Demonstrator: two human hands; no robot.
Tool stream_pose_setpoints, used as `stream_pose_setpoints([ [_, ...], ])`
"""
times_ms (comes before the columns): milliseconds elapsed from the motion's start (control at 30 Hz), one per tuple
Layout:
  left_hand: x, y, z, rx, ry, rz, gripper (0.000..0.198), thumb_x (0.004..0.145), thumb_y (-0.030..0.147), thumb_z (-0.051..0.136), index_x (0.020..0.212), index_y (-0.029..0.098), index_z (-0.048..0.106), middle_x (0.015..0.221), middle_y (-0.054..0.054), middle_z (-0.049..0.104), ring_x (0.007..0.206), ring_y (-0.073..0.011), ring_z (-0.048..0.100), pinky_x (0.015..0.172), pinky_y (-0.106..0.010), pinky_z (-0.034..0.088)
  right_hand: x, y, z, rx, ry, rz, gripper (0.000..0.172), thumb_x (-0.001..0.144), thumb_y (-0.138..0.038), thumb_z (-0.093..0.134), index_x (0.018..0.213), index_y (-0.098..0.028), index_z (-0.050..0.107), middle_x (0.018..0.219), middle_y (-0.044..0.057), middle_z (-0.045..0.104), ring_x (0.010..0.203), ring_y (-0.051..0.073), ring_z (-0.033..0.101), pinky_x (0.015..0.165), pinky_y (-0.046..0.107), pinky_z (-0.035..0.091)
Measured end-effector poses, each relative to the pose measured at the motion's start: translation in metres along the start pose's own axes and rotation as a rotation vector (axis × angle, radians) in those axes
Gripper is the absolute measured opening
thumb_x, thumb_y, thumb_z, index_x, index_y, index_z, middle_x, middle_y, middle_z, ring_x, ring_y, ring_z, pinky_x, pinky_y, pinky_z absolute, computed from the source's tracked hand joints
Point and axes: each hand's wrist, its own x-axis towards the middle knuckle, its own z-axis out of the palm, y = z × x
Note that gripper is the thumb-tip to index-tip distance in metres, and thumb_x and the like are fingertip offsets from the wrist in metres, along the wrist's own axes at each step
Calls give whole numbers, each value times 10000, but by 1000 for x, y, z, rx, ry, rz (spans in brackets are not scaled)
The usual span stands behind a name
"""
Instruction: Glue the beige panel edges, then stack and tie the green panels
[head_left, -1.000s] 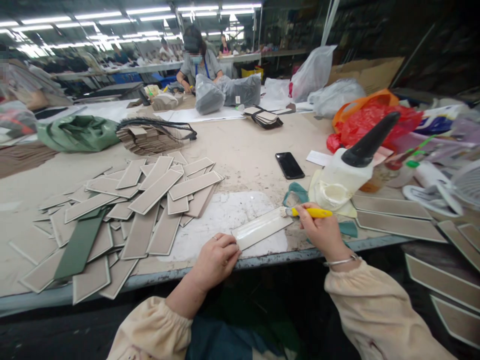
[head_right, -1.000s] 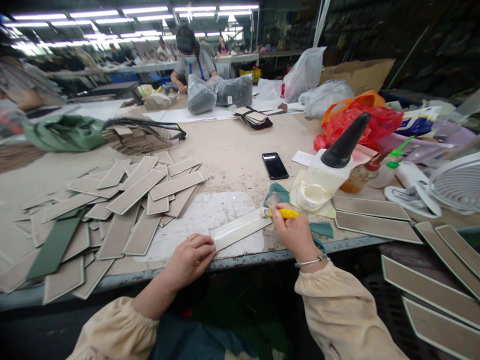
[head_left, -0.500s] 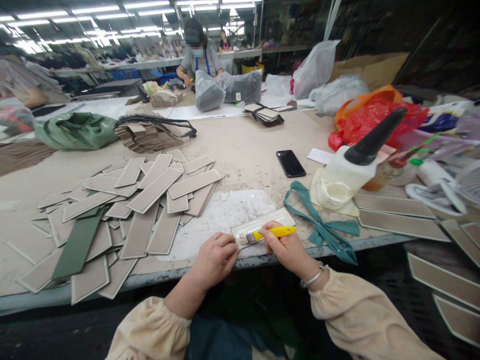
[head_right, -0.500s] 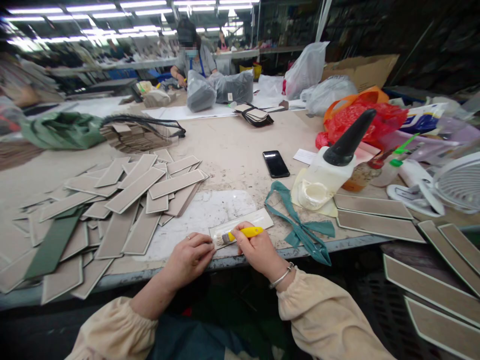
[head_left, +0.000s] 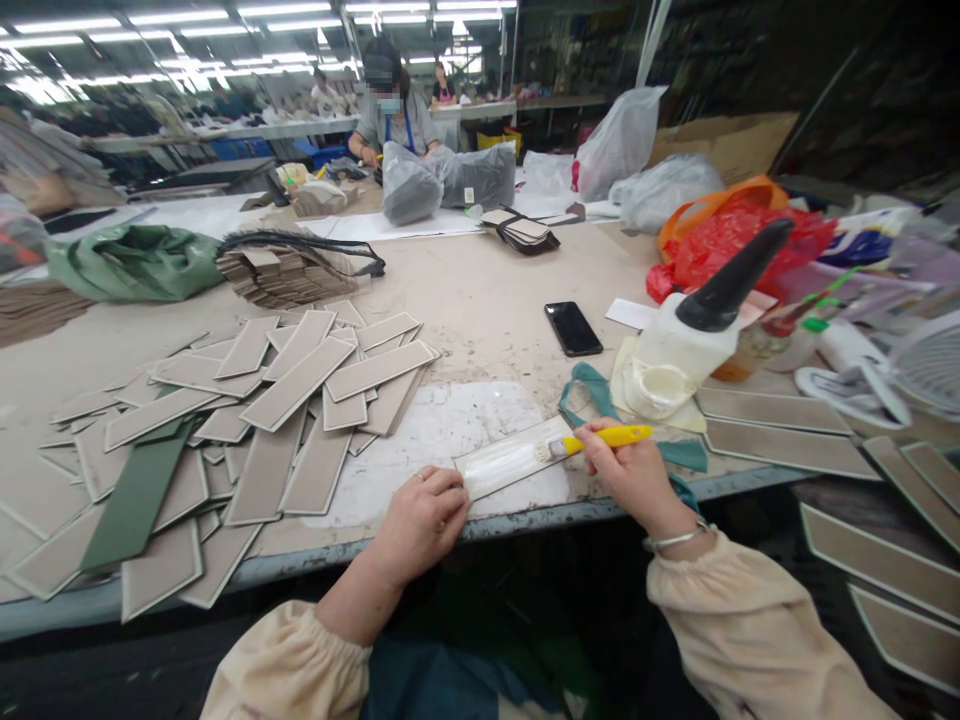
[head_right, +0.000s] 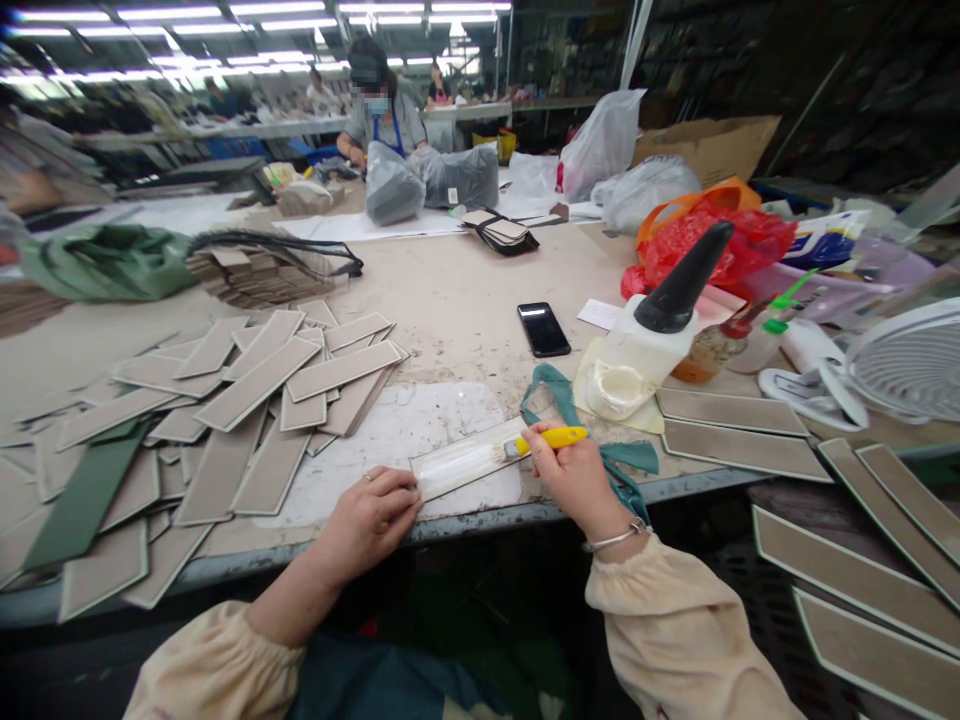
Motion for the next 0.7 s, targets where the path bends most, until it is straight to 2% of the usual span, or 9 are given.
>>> stream_pose_setpoints([
  [167,-1,-2,1,3,-1,7,160,890,192,517,816,188,659,952,-57,643,871,-187,541,764,-318,484,3,12,-14,-98,103,-21,298,902,-443,460,822,-198,610,498,-16,564,509,181,577,572,310,419],
  [233,-2,-2,1,5,-3,6,163,893,197,515,813,186,657,951,-56,641,867,-187,540,758,-319,485,4,14,-21,-65,163,-20,302,896,-444,486,769,-201,613,513,-13,561,512,166,561,580,307,418],
  [300,-3,-3,2,4,-10,2,168,895,198,511,817,186,659,946,-57,639,863,-186,538,755,-321,485,5,15,-27,97,266,25,294,882,-448,522,760,-198,616,512,-20,544,488,143,527,543,286,412],
  [400,-3,-4,3,-2,-11,2,170,896,193,509,827,186,664,943,-59,638,869,-186,536,766,-324,486,9,13,-33,514,451,125,257,846,-437,573,807,-187,621,498,-41,510,426,106,456,424,233,343],
  [467,-3,-5,4,-7,-2,7,165,895,193,513,834,186,666,943,-59,640,872,-185,538,771,-324,488,12,10,-34,724,525,157,233,815,-414,607,785,-182,615,496,-48,494,411,87,427,381,205,290],
  [533,-3,-6,4,-11,6,12,157,893,192,519,844,186,667,944,-57,645,871,-184,542,771,-323,490,13,8,-31,824,525,180,229,795,-407,630,760,-181,609,492,-47,487,413,77,423,370,187,275],
  [700,-3,-7,5,-12,22,23,143,888,183,531,871,184,673,940,-55,659,875,-182,556,777,-321,497,6,-1,-14,822,349,216,291,816,-476,627,826,-186,620,516,-33,518,416,73,431,354,176,273],
])
